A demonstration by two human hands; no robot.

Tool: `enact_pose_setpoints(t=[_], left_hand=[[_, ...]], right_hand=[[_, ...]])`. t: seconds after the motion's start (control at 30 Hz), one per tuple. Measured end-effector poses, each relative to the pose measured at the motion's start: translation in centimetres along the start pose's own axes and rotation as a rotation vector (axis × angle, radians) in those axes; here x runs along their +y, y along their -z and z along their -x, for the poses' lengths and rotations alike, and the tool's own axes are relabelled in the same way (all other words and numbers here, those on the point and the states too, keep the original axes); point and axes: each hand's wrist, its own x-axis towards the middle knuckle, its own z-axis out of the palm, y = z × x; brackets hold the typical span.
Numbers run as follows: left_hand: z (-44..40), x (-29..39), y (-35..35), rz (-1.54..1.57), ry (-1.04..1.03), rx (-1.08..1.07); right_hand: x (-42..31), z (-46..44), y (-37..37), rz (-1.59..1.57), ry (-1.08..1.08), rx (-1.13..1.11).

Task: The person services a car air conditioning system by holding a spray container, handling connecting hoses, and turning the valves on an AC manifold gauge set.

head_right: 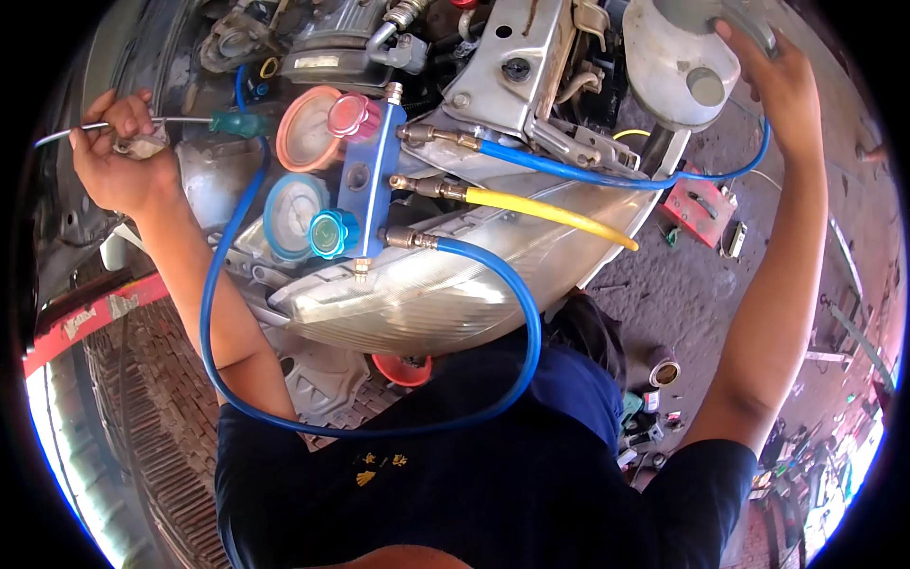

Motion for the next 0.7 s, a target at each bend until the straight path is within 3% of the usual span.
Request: enact_pose_setpoints(t=[0.2,0.3,0.43,0.7], left_hand=[[0.0,-0.1,0.6,0.059,0.008,0.003],[0.0,0.3,0.7,0.283,-0.004,-0.18],[-0.5,-0.5,2.7,0.269,0.052,-0.18],[-0.6,-1.4,3.1,0.273,-0.058,-0.361]], right_hand=[[0.1,-0.3,0.2,0.051,-0.026,0.038],[0.5,-0.4,0.3,0.031,-0.044,0.019],[0.6,-0.2,0.0,-0.094,-0.04,0.028],[1.5,-0.2,0.5,-0.123,-0.068,0.008]])
